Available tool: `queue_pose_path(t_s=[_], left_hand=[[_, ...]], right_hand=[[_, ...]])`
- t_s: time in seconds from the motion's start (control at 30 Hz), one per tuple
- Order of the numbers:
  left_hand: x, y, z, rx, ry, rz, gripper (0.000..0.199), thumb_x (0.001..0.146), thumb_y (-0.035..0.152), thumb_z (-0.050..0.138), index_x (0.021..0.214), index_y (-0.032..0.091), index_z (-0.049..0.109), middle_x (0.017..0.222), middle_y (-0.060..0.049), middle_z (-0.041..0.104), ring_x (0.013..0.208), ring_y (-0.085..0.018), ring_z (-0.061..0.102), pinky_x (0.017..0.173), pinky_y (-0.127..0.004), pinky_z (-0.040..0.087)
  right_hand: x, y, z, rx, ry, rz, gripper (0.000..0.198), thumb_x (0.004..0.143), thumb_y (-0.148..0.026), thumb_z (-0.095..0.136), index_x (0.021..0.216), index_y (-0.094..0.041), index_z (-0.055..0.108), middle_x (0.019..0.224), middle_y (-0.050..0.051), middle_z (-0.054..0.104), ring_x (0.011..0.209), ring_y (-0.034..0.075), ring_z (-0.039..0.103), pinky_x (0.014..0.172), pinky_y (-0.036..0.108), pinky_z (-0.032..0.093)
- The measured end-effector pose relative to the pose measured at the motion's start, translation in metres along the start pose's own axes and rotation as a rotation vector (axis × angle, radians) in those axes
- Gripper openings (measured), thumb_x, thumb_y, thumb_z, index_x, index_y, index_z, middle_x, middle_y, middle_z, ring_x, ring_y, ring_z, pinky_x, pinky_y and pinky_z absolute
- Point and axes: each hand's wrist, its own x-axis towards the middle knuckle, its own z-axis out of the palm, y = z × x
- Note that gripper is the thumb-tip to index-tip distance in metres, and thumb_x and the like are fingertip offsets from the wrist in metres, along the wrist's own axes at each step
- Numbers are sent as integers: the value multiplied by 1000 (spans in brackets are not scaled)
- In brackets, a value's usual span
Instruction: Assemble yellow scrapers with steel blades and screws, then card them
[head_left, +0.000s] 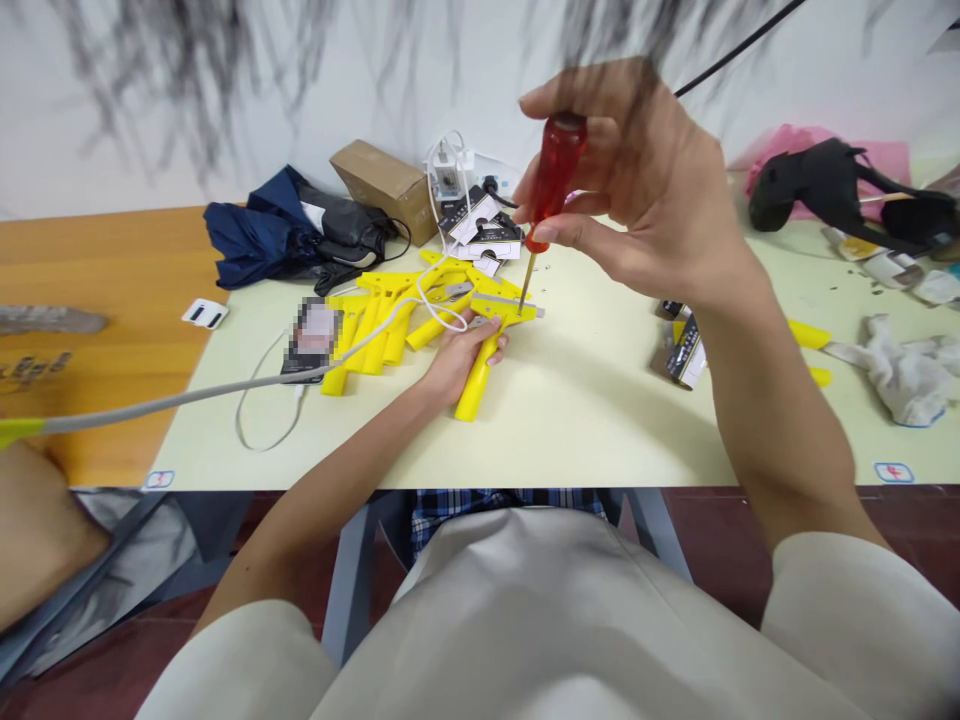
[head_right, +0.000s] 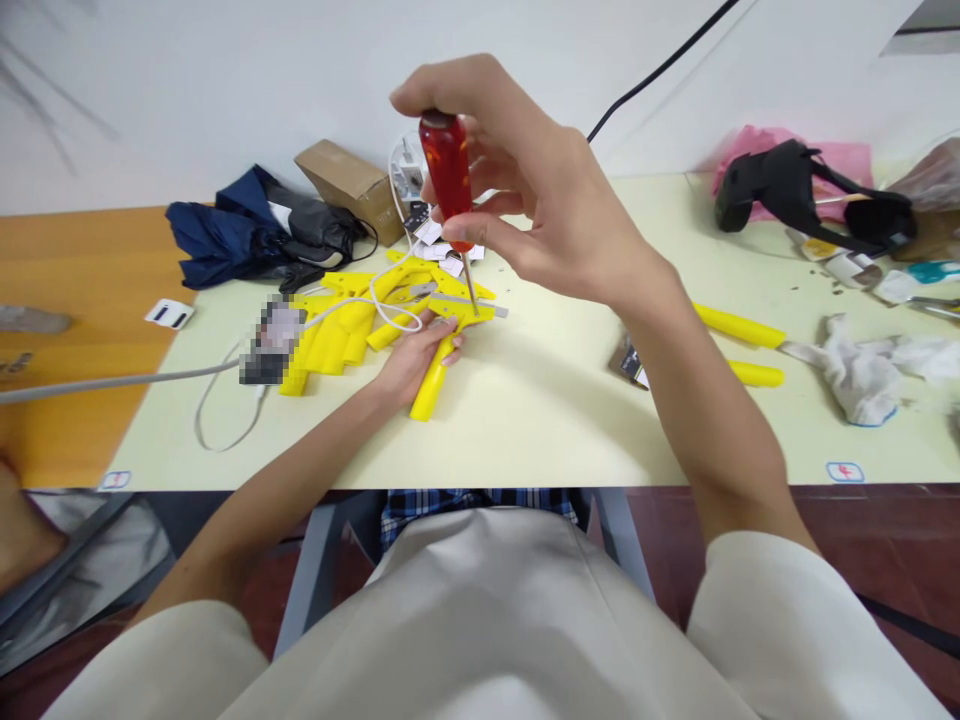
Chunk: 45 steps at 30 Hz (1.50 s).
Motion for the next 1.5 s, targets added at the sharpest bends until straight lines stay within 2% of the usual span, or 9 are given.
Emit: queue_pose_path(t_s=[0.1, 0.3, 0.4, 0.63, 0.77, 0.97, 1.23, 1.37, 1.5], left_hand=[[0, 0, 1, 1, 11, -4, 30, 86, 11, 88, 105, 20, 67, 96, -1, 68, 72, -10, 65, 49, -20, 40], [0, 0, 0, 8, 6, -6, 33, 85, 13, 90, 107, 20, 67, 96, -1, 69, 73, -10, 65, 49, -21, 40], [0, 0, -2, 8, -6, 0, 33, 85, 14, 91, 107, 20, 68, 94, 0, 67, 73, -10, 66, 49, -20, 41], [0, -1, -2, 16, 5, -4, 33, 85, 14, 91, 106, 20, 67, 97, -2, 69, 73, -10, 66, 50, -21, 41], [0, 0, -1, 16, 10, -9, 33, 84, 14, 92, 106, 20, 67, 94, -1, 68, 73, -11, 66, 49, -20, 41], [1, -1, -2, 21, -1, 0, 32, 85, 14, 91, 105, 20, 67, 93, -1, 66, 74, -11, 66, 49, -20, 41], [-1, 0, 1, 40, 30, -9, 33, 85, 13, 90, 101, 21, 62, 89, 0, 66, 72, -11, 66, 48, -20, 40], [0, 0, 0, 42, 24, -7, 33, 86, 13, 89, 102, 21, 61, 90, 0, 66, 72, -11, 66, 48, -20, 40], [0, -1, -1, 37, 1, 2, 33, 86, 13, 89, 103, 20, 62, 91, 0, 65, 72, -11, 67, 47, -20, 41]], right_hand=[[1, 2, 0, -52, 18, -16, 73, 75, -43, 96, 143, -53, 72, 148, -5, 73, 103, 32, 79, 86, 49, 75], [2, 1, -3, -99, 46, -92, 59, 74, -45, 98, 128, -51, 77, 138, -4, 75, 96, 33, 79, 73, 50, 73], [1, 0, -3, -131, 72, -56, 56, 75, -48, 97, 127, -50, 76, 133, -3, 75, 97, 34, 79, 73, 50, 73], [-1, -2, -3, -168, 79, 15, 62, 76, -53, 97, 133, -51, 72, 107, -4, 77, 96, 33, 79, 76, 50, 74], [-2, 0, -3, -152, 89, 29, 64, 75, -55, 96, 134, -51, 71, 105, -3, 77, 100, 35, 79, 75, 51, 73], [1, -2, -4, -239, 149, 18, 57, 77, -50, 95, 130, -52, 73, 106, -6, 82, 99, 35, 77, 77, 52, 72], [3, -3, -3, -239, 184, -5, 55, 72, -51, 93, 123, -54, 73, 94, -6, 80, 103, 40, 77, 77, 57, 73], [3, -3, -2, -253, 202, -1, 54, 73, -49, 95, 123, -49, 74, 92, -5, 80, 92, 36, 76, 77, 54, 72], [4, -18, 0, -322, 217, 51, 44, 77, -46, 96, 114, -42, 72, 88, -2, 76, 84, 33, 73, 73, 50, 69]])
